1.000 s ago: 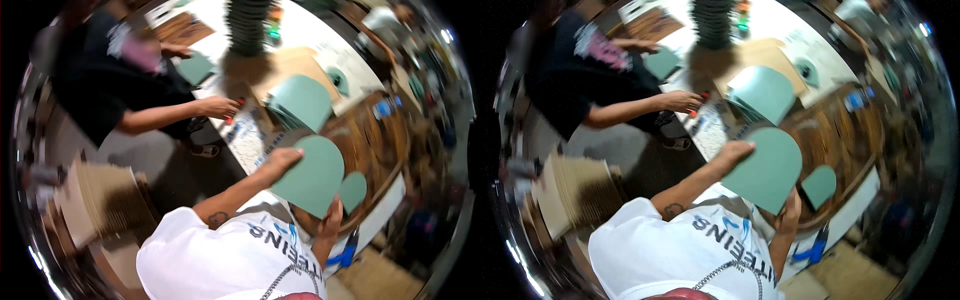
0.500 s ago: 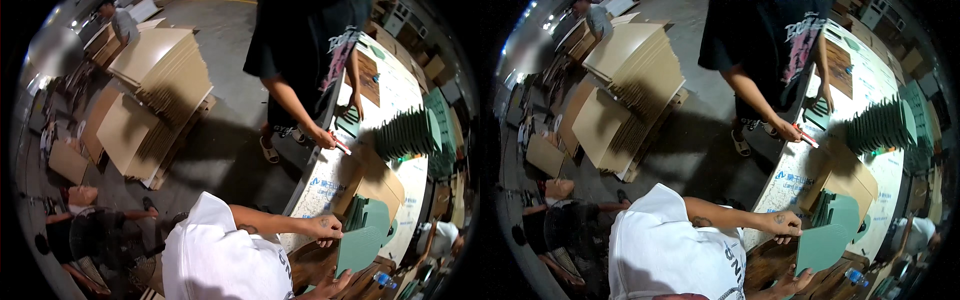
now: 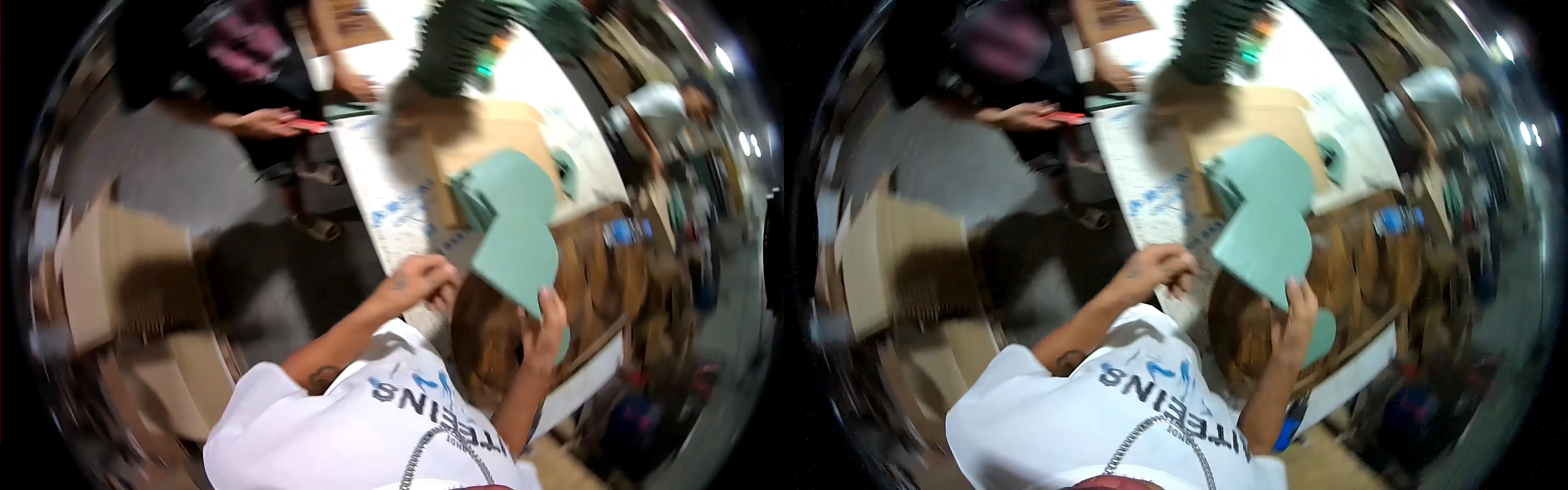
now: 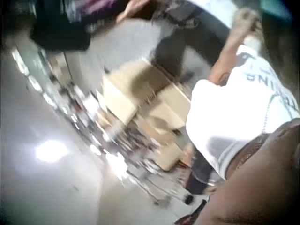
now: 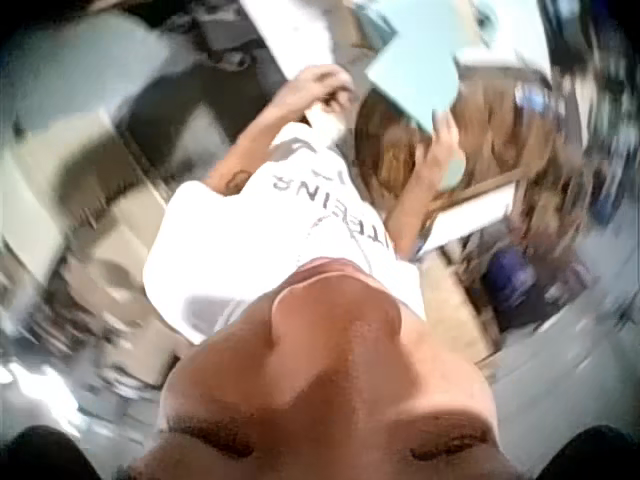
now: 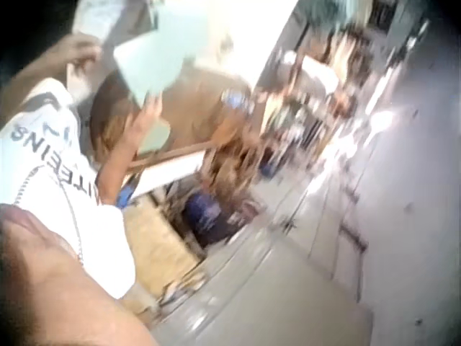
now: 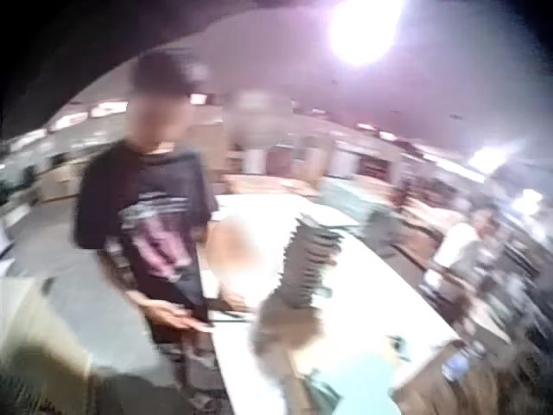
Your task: The person uses a heat gun to apply heat to the edges of light green, semi-circular wooden parts. They rotate the parts to heat different sections and inspect the surface by running their fingers over it. The person places the finished parts on a stack of similar items on the workbench.
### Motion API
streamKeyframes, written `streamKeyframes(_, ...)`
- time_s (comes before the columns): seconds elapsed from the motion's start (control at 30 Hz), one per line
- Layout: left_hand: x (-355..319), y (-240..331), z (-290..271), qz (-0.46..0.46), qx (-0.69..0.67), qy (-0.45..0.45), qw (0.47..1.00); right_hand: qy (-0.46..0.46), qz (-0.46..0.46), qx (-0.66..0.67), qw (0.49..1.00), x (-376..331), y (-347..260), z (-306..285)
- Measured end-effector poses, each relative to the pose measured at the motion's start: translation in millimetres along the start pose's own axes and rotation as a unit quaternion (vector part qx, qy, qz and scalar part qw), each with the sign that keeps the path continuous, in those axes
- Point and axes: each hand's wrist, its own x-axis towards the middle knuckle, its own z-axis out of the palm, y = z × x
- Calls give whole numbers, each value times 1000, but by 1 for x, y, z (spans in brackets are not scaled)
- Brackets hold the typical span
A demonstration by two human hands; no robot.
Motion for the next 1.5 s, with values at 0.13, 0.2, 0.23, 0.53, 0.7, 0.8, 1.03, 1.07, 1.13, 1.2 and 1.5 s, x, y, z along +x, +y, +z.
streamKeyframes(0.13,3,9,-3,-12,38,10,999,36,-129,57,989,8,-46,-2)
streamKeyframes(0.2,11,14,-3,-5,63,11,998,17,-165,104,981,12,-67,-8)
streamKeyframes(0.23,15,17,-2,0,73,9,997,3,-200,123,972,20,-72,-8)
streamKeyframes(0.53,16,15,24,9,82,-27,996,36,-86,6,996,69,26,-15)
streamKeyframes(0.7,9,-17,-1,-54,26,31,998,136,-26,22,990,19,105,-86)
streamKeyframes(0.8,12,-25,-4,-45,18,42,998,278,-74,-56,956,4,141,-154)
streamKeyframes(1.03,44,-8,17,-5,104,14,994,517,-34,-339,785,-17,163,-255)
streamKeyframes(1.07,47,-3,23,4,110,-4,994,492,9,-319,810,-18,163,-262)
streamKeyframes(1.13,55,-2,29,8,122,-19,992,472,50,-349,808,-11,168,-262)
streamKeyframes(1.2,58,-2,39,-1,126,-42,991,439,4,-415,797,-1,199,-281)
streamKeyframes(1.5,56,-20,51,-20,120,-75,990,391,155,-436,795,34,139,-228)
